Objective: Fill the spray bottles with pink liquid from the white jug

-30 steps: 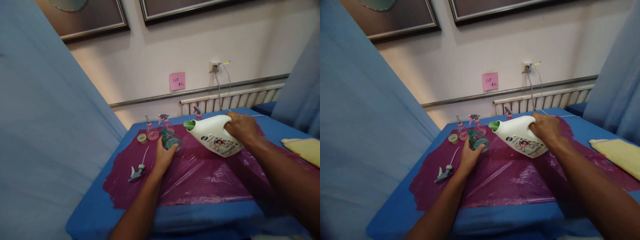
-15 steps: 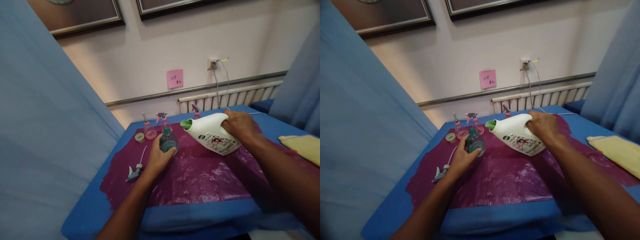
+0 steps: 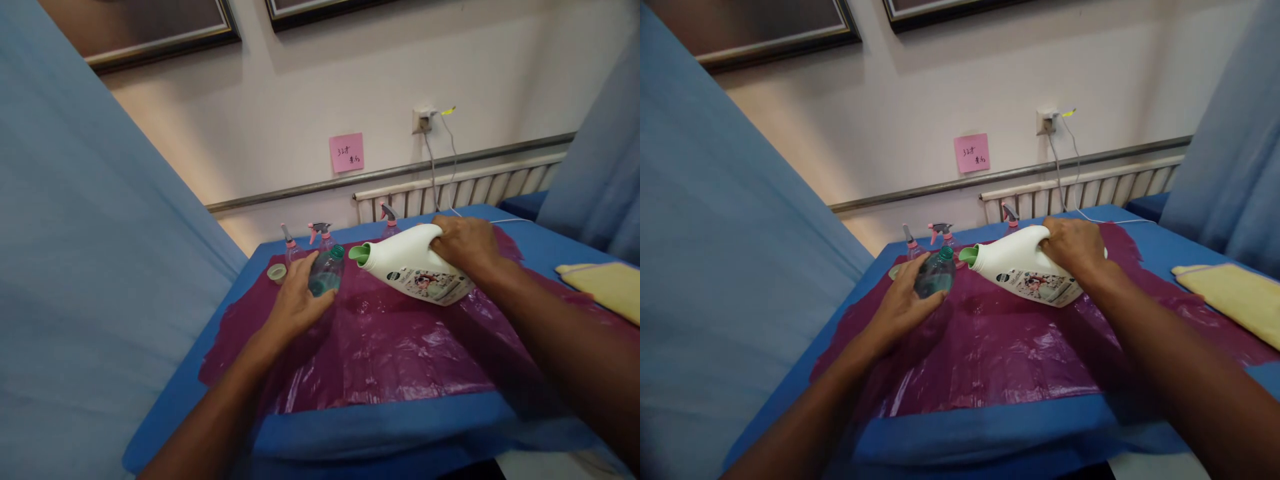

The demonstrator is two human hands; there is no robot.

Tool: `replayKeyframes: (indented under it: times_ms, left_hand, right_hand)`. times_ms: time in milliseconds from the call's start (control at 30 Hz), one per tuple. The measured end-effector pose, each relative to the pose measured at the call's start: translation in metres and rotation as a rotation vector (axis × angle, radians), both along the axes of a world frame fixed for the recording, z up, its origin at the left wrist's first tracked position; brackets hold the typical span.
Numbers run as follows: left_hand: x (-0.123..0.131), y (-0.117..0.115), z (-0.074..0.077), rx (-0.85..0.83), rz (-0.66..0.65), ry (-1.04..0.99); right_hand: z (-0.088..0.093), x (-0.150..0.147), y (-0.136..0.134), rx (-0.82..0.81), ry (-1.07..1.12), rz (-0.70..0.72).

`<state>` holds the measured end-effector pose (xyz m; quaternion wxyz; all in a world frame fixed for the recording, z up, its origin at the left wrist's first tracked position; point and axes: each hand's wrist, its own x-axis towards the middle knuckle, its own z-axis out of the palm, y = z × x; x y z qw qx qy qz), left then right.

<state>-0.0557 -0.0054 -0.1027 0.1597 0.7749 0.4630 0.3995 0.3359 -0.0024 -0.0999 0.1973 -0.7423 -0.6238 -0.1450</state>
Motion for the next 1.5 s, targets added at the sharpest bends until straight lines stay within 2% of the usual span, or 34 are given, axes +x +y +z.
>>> replayKeyframes:
  times_ms: [267,733,1067,1500]
  left_hand:
    - [-0.017,0.003,0.013,0.075,-0.024,0.39]
    - [-0.029,0.002,0.033,0.117,-0.095,0.677]
    - [-0.033,-0.006,0.044,0.11,-0.11,0.744]
    - [-0.033,-0.003,0.045,0.154,-0.1,0.837]
  right_hand:
    - [0.009,-0.012,-0.001,-0.08,-0.088,0.006]
    - [0.017,-0.023,0.001,-0.158,-0.111,0.049]
    - [0.022,-0.031,0.003,-0.175,-0.149,0.08]
    - [0.021,-0.034,0.005,-0.163,-0.102,0.136]
